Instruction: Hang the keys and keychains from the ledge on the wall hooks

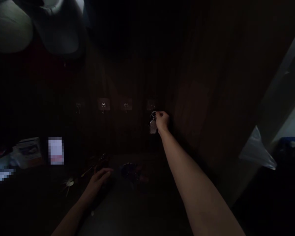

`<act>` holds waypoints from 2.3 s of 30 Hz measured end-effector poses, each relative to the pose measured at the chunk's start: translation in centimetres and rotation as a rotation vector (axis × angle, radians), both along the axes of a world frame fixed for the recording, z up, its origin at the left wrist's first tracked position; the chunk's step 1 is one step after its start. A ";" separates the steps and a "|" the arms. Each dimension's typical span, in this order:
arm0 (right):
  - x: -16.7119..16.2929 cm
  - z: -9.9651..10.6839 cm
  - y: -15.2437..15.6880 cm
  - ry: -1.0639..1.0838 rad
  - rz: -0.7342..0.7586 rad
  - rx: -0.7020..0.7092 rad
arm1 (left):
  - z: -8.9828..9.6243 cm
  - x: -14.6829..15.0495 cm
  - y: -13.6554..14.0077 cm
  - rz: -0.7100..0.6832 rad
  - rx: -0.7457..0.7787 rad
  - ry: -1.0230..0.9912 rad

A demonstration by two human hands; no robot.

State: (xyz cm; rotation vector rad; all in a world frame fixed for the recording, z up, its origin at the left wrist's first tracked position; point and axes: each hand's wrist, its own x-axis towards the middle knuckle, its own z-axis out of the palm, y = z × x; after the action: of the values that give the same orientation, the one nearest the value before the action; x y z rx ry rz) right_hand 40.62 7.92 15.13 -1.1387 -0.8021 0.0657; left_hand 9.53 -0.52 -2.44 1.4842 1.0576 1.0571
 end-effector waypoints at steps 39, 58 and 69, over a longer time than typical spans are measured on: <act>-3.8 -14.6 -8.1 0.147 0.266 -0.162 | -0.4 0.0 0.1 0.009 -0.029 -0.058; -8.2 -20.1 -11.2 -0.642 0.226 -0.275 | -0.1 1.7 0.7 0.091 0.202 0.014; -9.1 -19.6 -12.2 -1.004 0.240 -0.278 | 0.4 6.7 2.4 0.200 0.036 -0.325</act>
State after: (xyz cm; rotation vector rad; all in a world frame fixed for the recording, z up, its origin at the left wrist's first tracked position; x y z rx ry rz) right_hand 31.56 -4.30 -4.45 -1.3221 -1.8645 -0.2216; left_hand 16.19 1.87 -2.05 1.1992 0.9698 1.4114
